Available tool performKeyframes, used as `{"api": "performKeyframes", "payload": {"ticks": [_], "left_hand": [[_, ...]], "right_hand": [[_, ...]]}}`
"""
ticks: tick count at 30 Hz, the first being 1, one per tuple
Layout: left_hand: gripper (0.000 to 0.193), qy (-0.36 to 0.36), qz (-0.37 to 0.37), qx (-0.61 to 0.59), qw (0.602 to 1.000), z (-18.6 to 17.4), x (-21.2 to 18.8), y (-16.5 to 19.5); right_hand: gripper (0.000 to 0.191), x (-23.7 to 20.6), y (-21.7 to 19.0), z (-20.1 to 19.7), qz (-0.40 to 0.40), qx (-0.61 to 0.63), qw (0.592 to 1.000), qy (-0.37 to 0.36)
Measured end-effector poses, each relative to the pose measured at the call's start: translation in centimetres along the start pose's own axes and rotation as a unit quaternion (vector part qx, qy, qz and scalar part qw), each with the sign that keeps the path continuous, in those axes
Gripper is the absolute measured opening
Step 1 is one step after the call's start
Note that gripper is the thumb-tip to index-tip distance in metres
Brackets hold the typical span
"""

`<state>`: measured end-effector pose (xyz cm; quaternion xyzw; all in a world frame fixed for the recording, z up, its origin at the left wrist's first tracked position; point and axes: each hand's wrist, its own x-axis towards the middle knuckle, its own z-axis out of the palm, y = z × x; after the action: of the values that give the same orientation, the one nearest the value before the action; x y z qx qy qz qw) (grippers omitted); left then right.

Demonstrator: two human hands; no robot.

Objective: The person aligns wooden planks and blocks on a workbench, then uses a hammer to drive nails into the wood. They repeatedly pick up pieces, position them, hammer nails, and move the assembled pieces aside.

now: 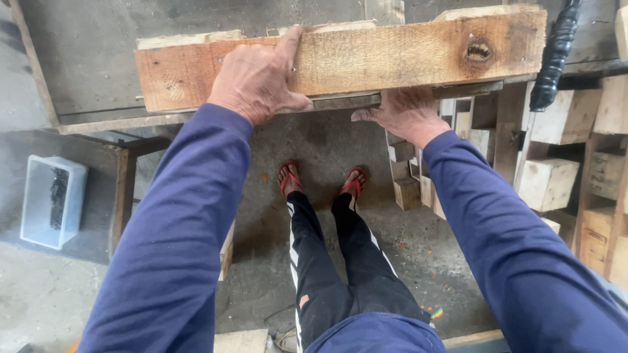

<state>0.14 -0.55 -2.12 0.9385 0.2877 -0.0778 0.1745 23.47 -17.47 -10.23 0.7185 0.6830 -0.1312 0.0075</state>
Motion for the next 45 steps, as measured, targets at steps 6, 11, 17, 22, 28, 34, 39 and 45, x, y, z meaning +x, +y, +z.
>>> {"api": "performKeyframes", "payload": {"ticks": [6, 11, 17, 22, 28, 34, 39, 45], "left_hand": [[0.121, -0.071, -0.055, -0.020, 0.996, -2.4, -0.4, -2.2], [0.119, -0.076, -0.049, -0.020, 0.996, -4.0, -1.7, -5.2], [0.123, -0.129, -0.015, 0.058, 0.990, -4.3, -1.3, -5.4], [0.093, -0.125, -0.004, 0.047, 0.991, -4.5, -1.4, -5.4], [0.084, -0.069, 0.014, 0.057, 0.996, -3.7, -1.6, -5.5], [0.086, -0.045, 0.023, 0.060, 0.997, -3.6, -1.8, -5.7], [0.089, -0.092, -0.001, 0.060, 0.994, -4.4, -2.2, -6.0], [0.114, -0.110, -0.016, 0.112, 0.987, -6.4, -2.2, -5.1]], "right_hand": [[0.098, 0.5, 0.0, 0.1, 0.078, -0.020, 0.990, -0.115], [0.100, 1.5, -0.4, 0.4, 0.091, 0.048, 0.987, -0.127], [0.087, 2.5, -1.1, 0.7, -0.072, -0.009, 0.996, 0.050], [0.096, 3.2, -1.5, 0.9, 0.022, -0.114, 0.981, -0.155], [0.098, 3.0, -1.7, 0.2, -0.085, -0.216, 0.961, 0.153], [0.096, 2.8, -1.6, -0.5, 0.118, 0.075, 0.973, -0.181], [0.076, 2.5, -0.6, 0.4, 0.013, 0.017, 0.995, -0.101], [0.088, 2.5, -0.6, -0.3, -0.221, -0.604, 0.763, -0.064]]}}
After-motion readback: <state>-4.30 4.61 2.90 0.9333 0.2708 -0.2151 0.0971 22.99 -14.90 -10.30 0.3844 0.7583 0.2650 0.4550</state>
